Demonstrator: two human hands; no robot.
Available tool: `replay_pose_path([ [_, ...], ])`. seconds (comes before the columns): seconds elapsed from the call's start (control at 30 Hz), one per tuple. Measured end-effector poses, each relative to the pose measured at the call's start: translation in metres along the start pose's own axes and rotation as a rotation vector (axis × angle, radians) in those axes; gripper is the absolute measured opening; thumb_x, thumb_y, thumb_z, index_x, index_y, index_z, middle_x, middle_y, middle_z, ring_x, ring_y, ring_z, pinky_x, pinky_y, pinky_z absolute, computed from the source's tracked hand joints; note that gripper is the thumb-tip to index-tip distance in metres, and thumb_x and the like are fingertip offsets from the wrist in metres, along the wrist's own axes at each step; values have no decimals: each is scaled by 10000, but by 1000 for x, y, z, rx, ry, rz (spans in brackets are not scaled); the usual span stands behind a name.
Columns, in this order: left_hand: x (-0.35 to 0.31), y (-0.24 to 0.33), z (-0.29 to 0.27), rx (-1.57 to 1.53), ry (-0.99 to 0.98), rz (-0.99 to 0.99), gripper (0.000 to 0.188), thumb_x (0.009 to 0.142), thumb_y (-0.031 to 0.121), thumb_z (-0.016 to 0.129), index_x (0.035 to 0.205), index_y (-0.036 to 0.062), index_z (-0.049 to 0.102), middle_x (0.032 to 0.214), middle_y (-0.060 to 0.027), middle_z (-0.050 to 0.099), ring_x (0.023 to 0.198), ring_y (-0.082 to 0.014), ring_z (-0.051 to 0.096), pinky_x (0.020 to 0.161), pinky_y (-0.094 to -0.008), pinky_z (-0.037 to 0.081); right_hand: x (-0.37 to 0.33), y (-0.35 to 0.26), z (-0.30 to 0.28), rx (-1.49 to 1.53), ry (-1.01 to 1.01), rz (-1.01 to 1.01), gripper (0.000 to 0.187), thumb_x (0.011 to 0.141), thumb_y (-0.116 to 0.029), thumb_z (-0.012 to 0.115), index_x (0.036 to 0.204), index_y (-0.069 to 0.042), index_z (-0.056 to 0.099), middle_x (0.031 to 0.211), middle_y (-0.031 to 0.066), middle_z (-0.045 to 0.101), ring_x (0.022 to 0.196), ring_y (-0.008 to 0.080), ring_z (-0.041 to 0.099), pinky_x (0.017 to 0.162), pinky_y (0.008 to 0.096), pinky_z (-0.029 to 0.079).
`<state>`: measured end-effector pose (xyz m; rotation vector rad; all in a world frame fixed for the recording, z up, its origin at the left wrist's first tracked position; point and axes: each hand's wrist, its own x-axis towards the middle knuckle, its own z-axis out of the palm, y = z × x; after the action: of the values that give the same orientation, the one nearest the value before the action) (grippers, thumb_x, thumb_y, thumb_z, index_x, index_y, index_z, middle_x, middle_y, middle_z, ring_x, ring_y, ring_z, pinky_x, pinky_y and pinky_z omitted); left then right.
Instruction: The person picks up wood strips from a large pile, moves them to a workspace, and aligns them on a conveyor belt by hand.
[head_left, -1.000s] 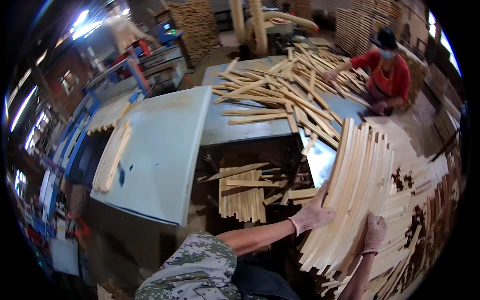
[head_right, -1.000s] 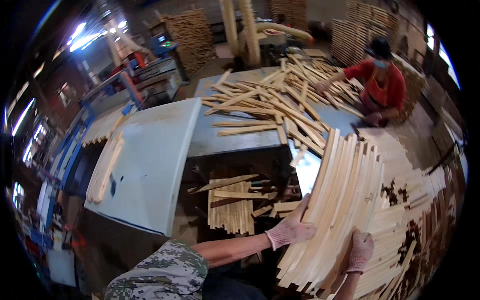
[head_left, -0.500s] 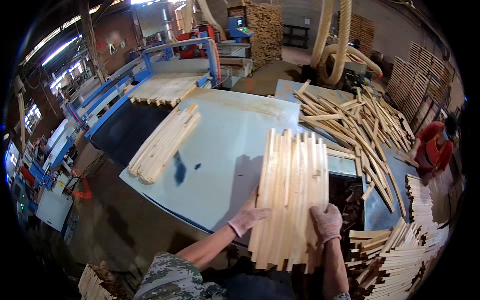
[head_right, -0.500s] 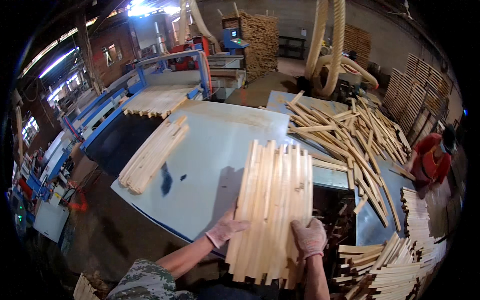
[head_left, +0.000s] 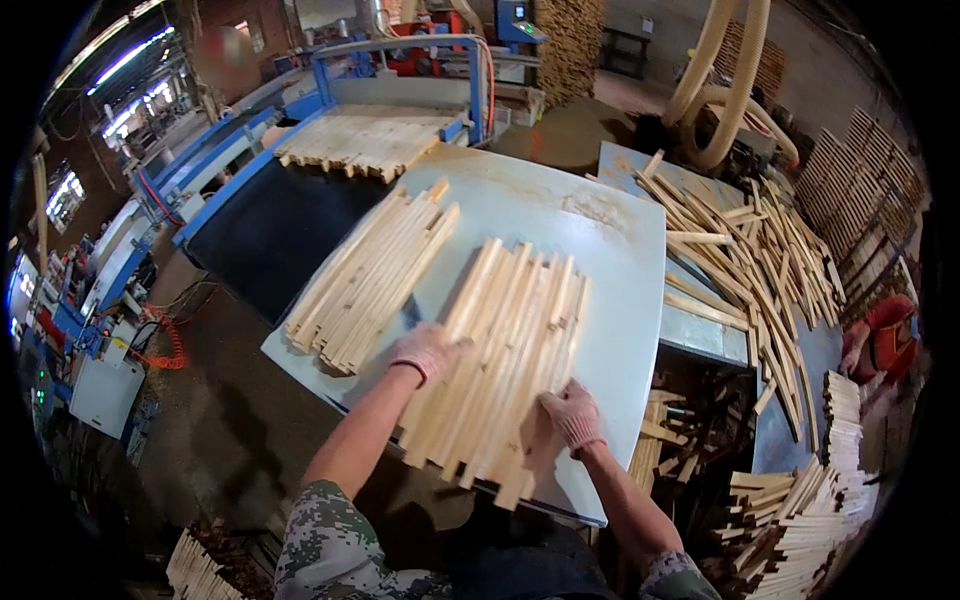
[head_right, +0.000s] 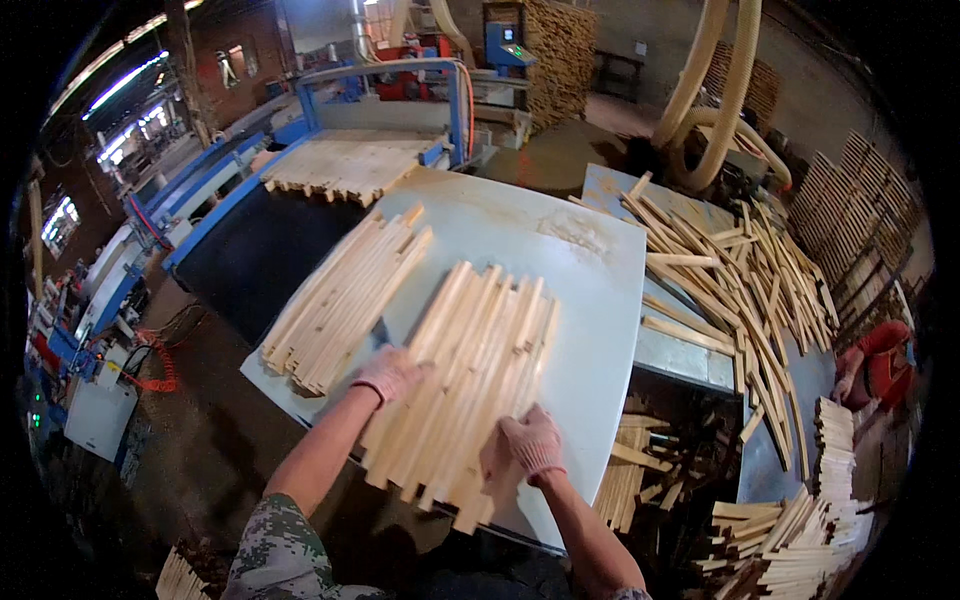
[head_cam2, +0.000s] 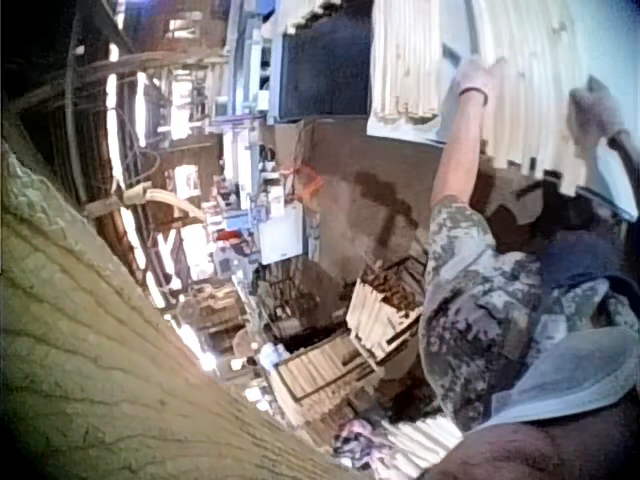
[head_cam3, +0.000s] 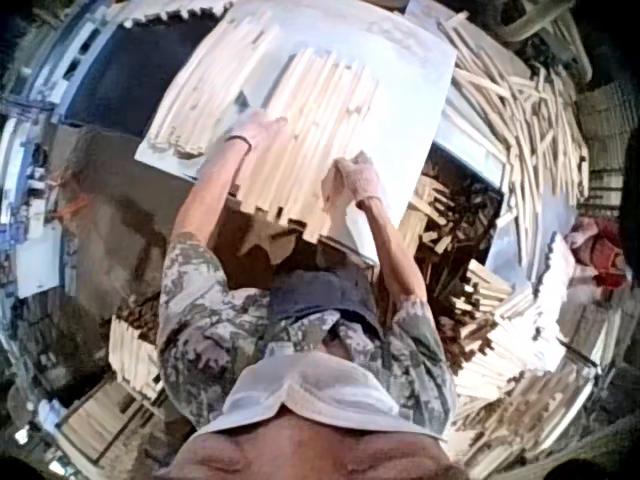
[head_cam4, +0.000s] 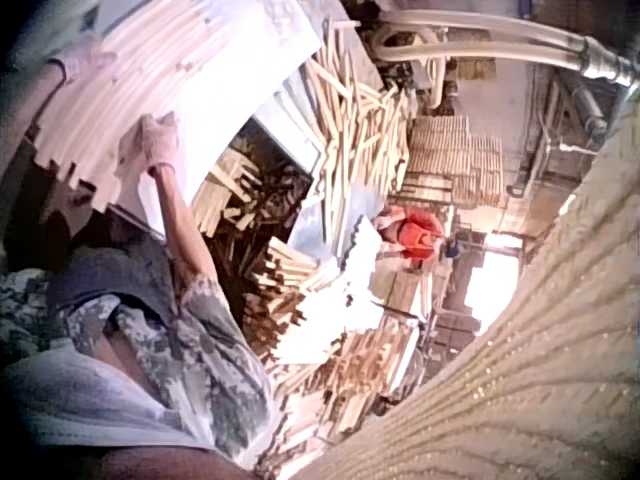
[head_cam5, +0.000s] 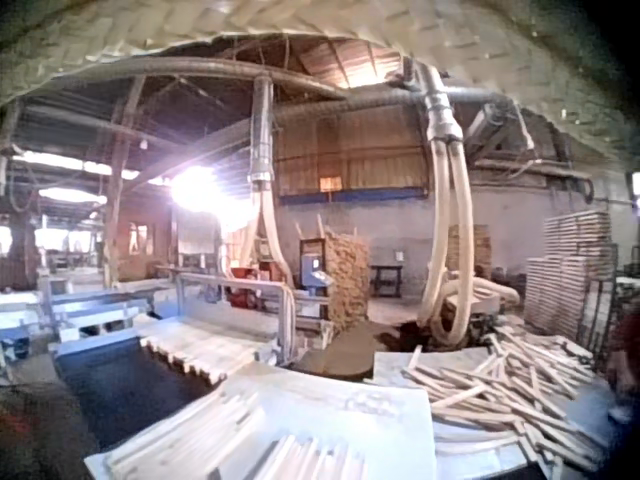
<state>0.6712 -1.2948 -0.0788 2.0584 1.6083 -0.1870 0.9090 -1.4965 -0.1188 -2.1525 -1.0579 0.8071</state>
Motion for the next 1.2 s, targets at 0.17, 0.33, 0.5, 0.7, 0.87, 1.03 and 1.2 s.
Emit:
replay_pose_path([
  [0.17,3,-15,2,157,365,121,920,942,688,584,1546,1,489,1620,-229,453,1457,-385,480,1233,-521,338,28,-38,44,74,-12,-35,493,858,-416,701,1019,49,670,1005,288,722,984,474,685,880,499,538],
  [0.33,10,-44,19,234,471,76,905,956,621,551,1601,2,411,1676,-235,370,1577,-440,264,1303,-577,104,52,-75,71,24,-52,-29,457,868,-392,697,1017,40,679,1008,282,734,986,449,704,852,487,552],
  [0.5,20,-54,27,276,484,53,874,979,608,536,1609,16,407,1684,-253,350,1572,-443,280,1295,-582,146,63,-64,50,306,-259,-126,428,885,-356,715,1068,29,682,897,188,737,839,289,721,785,408,562],
  [0.7,45,-106,50,457,406,79,662,1119,481,424,1633,64,404,1708,-208,339,1585,-394,276,1325,-529,146,15,6,33,435,-318,-195,378,950,-278,647,1257,-61,686,1011,130,750,900,170,664,848,377,555],
  [0.87,38,-23,45,171,570,142,628,1123,382,476,1652,62,363,1708,-187,352,1577,-357,316,1311,-452,241,-85,84,-20,629,-279,-189,594,955,-247,651,1490,-5,564,862,97,687,775,151,642,718,341,547],
  [1.03,-7,184,93,-582,221,704,565,1113,259,525,1607,5,421,1624,-198,478,1474,-319,470,1248,-413,347,-213,163,-116,848,-30,30,654,960,-235,689,1517,65,522,1090,83,717,965,142,662,836,277,543],
  [1.2,-129,382,182,-623,-332,1015,478,1066,158,551,1493,-56,560,1500,-183,618,1373,-284,575,1175,-378,415,-327,277,-181,808,557,167,626,990,-316,690,1485,45,559,1469,202,640,1355,263,608,1156,365,458],
])
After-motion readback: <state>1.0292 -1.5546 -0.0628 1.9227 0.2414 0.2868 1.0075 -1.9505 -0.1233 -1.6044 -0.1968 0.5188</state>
